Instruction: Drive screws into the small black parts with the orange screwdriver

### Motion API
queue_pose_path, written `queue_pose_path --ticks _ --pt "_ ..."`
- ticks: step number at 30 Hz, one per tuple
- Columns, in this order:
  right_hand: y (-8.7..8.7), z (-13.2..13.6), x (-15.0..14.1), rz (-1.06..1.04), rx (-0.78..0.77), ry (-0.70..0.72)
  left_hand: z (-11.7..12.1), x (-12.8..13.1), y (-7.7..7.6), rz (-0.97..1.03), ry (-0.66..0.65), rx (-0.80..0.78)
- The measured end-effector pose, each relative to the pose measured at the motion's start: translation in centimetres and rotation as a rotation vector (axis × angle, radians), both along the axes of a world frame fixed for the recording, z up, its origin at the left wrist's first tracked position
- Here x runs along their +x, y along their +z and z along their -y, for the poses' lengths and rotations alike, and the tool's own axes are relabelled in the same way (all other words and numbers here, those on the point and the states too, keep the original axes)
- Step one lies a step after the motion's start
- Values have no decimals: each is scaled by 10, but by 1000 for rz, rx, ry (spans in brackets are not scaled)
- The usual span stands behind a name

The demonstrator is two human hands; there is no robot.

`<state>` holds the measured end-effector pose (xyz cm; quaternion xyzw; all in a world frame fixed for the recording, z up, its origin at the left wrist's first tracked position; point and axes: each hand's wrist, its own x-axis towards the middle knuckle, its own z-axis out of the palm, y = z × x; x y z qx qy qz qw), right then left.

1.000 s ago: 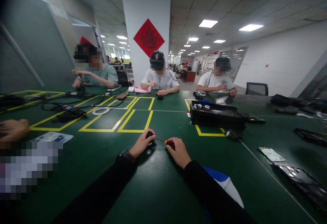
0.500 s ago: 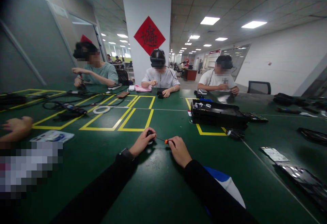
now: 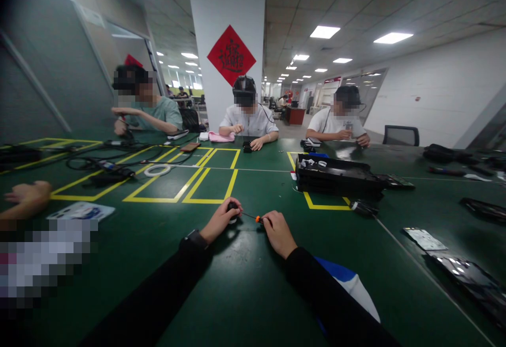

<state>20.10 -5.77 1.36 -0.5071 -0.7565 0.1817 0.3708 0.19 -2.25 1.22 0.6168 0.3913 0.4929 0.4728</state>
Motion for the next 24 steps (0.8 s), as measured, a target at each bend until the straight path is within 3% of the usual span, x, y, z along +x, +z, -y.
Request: queue_pose_path --ticks 8,17,24 --pt "-3 2 -1 -102 -51 -29 1 1 1 -4 3 20" --pt "2 4 -4 -13 52 23 -4 -1 -6 -87 13 57" --pt "1 5 -4 -40 27 -3 -5 -2 -8 -53 -23 51"
